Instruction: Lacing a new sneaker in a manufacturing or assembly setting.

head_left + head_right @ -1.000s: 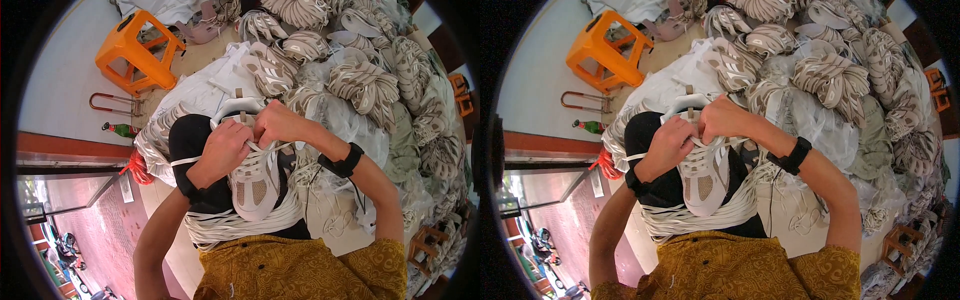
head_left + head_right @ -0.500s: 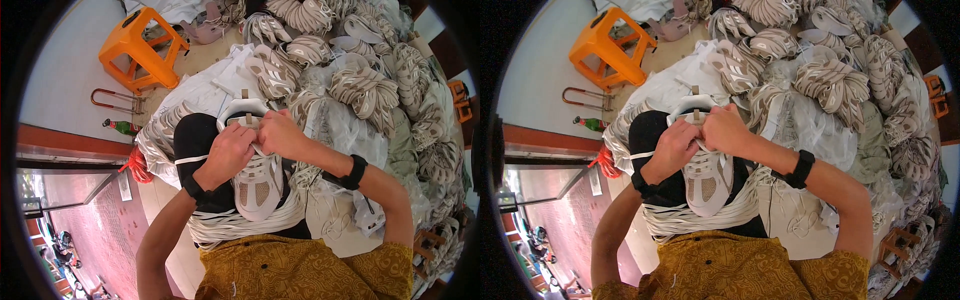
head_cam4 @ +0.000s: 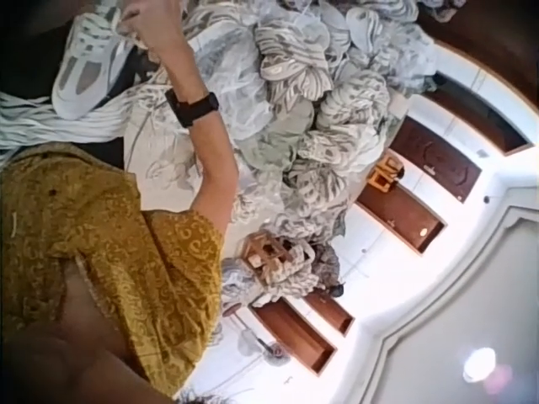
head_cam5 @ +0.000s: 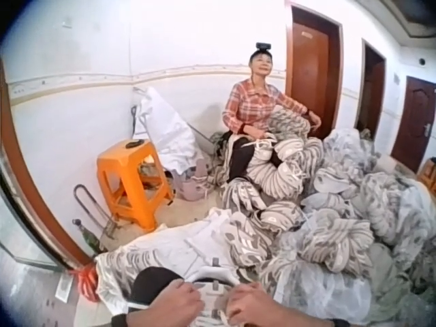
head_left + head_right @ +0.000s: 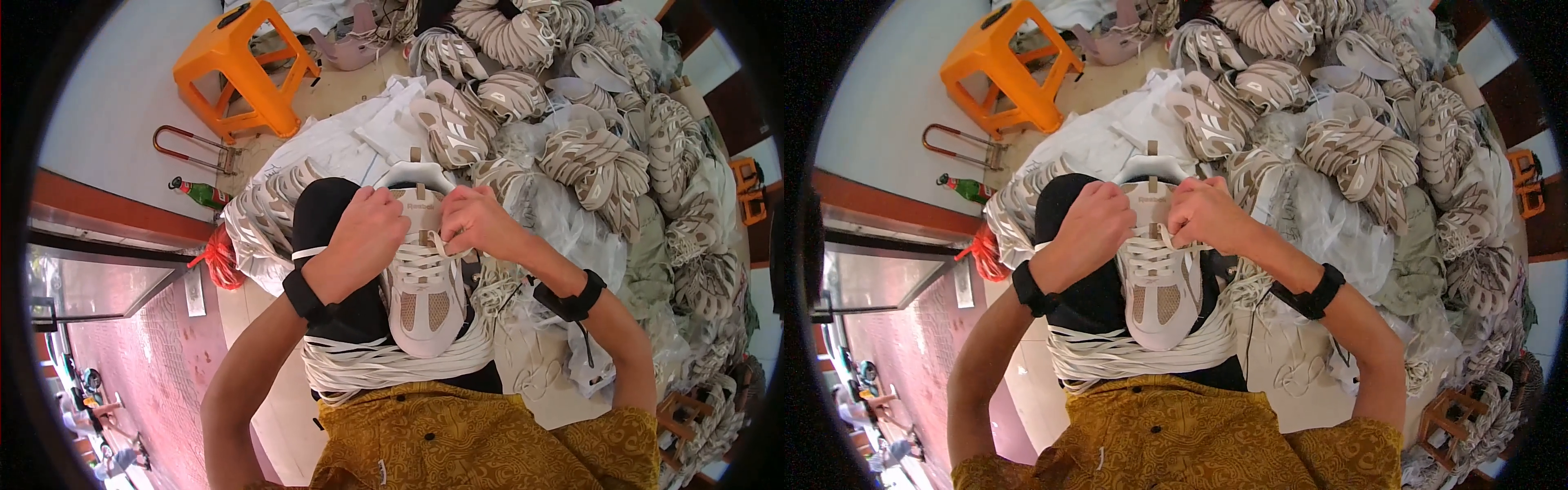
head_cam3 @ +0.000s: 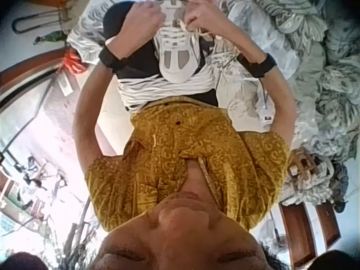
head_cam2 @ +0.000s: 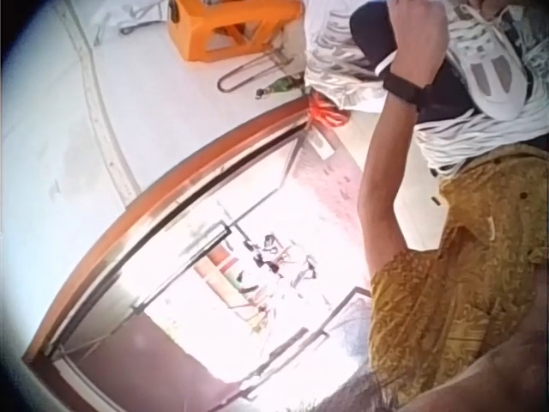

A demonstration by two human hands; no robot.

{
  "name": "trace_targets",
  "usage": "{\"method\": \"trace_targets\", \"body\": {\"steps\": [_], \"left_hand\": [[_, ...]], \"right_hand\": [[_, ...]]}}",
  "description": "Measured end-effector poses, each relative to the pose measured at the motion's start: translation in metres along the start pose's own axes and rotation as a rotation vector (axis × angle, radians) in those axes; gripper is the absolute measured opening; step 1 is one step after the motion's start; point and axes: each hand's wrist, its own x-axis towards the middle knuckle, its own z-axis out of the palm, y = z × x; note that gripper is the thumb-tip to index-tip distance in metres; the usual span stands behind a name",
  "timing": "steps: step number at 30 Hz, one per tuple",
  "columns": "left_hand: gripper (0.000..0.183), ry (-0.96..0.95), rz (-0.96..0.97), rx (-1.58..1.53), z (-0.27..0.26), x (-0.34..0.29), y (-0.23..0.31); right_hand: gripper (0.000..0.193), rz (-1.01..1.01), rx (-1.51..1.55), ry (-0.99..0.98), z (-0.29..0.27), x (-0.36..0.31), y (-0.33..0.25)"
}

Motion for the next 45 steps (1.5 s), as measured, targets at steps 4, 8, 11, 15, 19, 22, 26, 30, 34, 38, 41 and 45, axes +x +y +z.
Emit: {"method": "trace_targets", "body": {"steps": [4,8,11,15,19,22,26,30,34,38,41,45], "left_hand": [[0.008,-0.113,-0.042,-0.035,0.0,0.006,-0.007],[0.008,-0.239,-0.079,-0.087,-0.007,0.017,-0.015],[0.009,-0.326,-0.138,-0.345,-0.015,0.021,-0.019],[0.008,-0.247,-0.151,-0.212,-0.014,0.025,-0.013],[0.006,-0.164,-0.103,-0.037,-0.016,0.02,-0.011],[0.004,-0.049,-0.112,0.032,-0.025,0.008,-0.018],[0.003,-0.031,-0.124,0.059,-0.028,-0.007,-0.024],[0.002,0.083,-0.042,0.119,-0.04,-0.01,-0.022],[0.004,0.121,-0.101,0.157,-0.033,-0.029,-0.027],[0.004,0.124,-0.198,0.065,-0.045,-0.032,-0.046],[0.007,0.055,-0.386,-0.363,-0.047,-0.037,-0.046],[0.01,0.04,-0.285,-0.092,-0.06,-0.046,-0.049]], "right_hand": [[0.009,-0.039,0.019,-0.021,-0.002,0.001,0.007],[0.01,0.039,0.05,-0.107,-0.005,0.003,0.008],[0.008,-0.021,0.054,-0.031,-0.002,0.002,0.01],[0.01,-0.01,0.081,0.0,0.002,-0.001,0.012],[0.009,0.003,0.09,0.028,0.001,-0.003,0.013],[0.006,0.039,-0.02,0.002,0.003,0.002,0.007],[0.008,0.157,-0.191,-0.099,0.006,0.013,0.001],[0.009,0.121,-0.326,-0.035,0.012,0.014,-0.001],[0.009,0.159,-0.059,0.058,0.015,0.008,0.006],[0.01,0.051,0.264,0.24,0.017,-0.006,0.007],[0.013,0.041,-0.063,0.276,0.014,-0.004,-0.013],[0.012,-0.069,-0.213,0.328,0.011,-0.001,-0.004]]}}
